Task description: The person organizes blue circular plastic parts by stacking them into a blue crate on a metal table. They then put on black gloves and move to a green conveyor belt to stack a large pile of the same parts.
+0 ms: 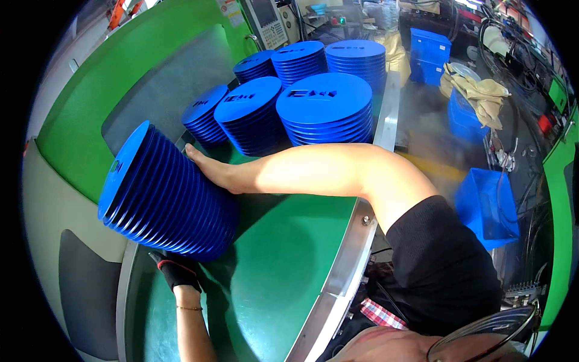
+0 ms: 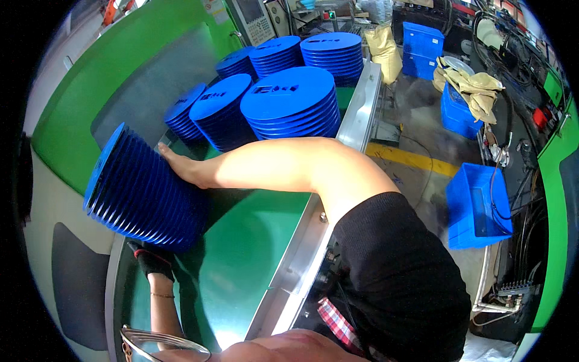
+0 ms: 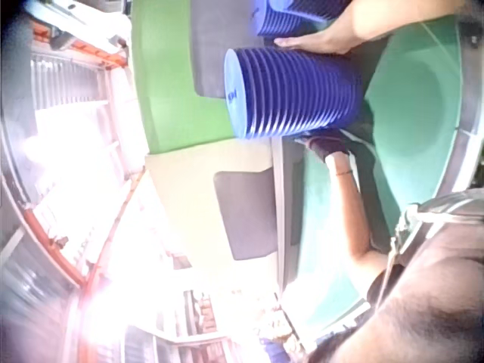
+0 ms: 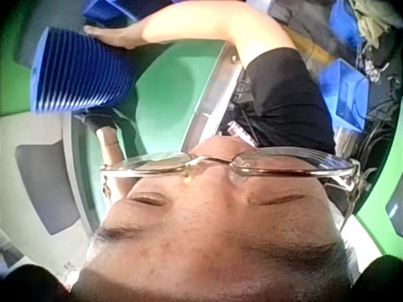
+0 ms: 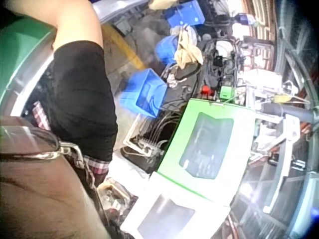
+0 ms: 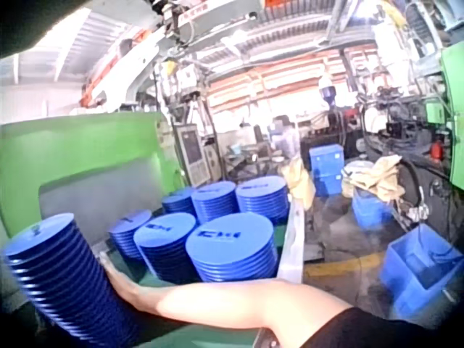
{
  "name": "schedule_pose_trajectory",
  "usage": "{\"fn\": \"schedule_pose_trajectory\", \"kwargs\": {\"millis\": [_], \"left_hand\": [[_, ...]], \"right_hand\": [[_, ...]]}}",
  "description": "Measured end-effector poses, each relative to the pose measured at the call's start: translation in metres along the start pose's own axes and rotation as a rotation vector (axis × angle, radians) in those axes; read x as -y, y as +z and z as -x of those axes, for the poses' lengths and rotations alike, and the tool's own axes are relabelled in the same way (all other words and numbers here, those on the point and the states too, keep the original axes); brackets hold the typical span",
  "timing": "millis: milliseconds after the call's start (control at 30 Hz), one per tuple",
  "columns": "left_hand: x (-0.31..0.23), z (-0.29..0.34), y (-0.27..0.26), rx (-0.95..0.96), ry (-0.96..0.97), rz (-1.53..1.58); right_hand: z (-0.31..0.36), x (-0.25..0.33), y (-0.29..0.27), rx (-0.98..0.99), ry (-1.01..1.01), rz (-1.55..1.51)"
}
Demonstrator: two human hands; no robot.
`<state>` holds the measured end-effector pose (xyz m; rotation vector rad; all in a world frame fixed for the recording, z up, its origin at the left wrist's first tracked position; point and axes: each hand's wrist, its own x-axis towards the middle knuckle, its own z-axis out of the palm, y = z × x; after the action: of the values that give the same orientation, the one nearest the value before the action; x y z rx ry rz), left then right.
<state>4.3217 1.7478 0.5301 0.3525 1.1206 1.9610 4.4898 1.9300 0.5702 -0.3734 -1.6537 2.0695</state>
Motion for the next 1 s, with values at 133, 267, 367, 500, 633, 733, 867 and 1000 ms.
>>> {"fn": "schedule_pose_trajectory", "kwargs": {"millis": [133, 267, 367, 500, 633, 733, 867, 1000], "left_hand": [[0.022, -0.008, -0.003, 0.036, 0.141, 0.026], [0.028, -0.011, -0.012, 0.015, 0.158, -0.989], [0.034, -0.002, -0.006, -0.008, 0.119, -1.548], [0.031, -0.003, 0.015, -0.123, 0.560, -1.301], [0.015, -0.018, 0.010, -0.053, 0.382, -1.049], [0.011, -0.045, 0.004, 0.122, 0.232, -0.751], [-0.001, -0.084, 0.003, 0.234, 0.078, -0.418], [-0.022, -0.054, 0.014, 0.051, -0.027, -0.182]], "right_hand": [[-0.001, 0.000, -0.002, -0.034, -0.124, -0.015], [0.001, -0.013, -0.002, -0.551, -0.297, 0.456], [-0.001, -0.012, -0.022, -0.343, -0.221, 0.068], [-0.027, -0.021, -0.050, -0.247, -0.171, -0.163], [-0.039, -0.023, -0.055, -0.202, -0.199, -0.221], [-0.036, -0.021, -0.047, -0.424, -0.088, -0.366], [-0.036, -0.009, -0.019, -0.338, -0.148, -0.231], [-0.014, 0.002, 0.017, -0.221, -0.152, -0.306]]}}
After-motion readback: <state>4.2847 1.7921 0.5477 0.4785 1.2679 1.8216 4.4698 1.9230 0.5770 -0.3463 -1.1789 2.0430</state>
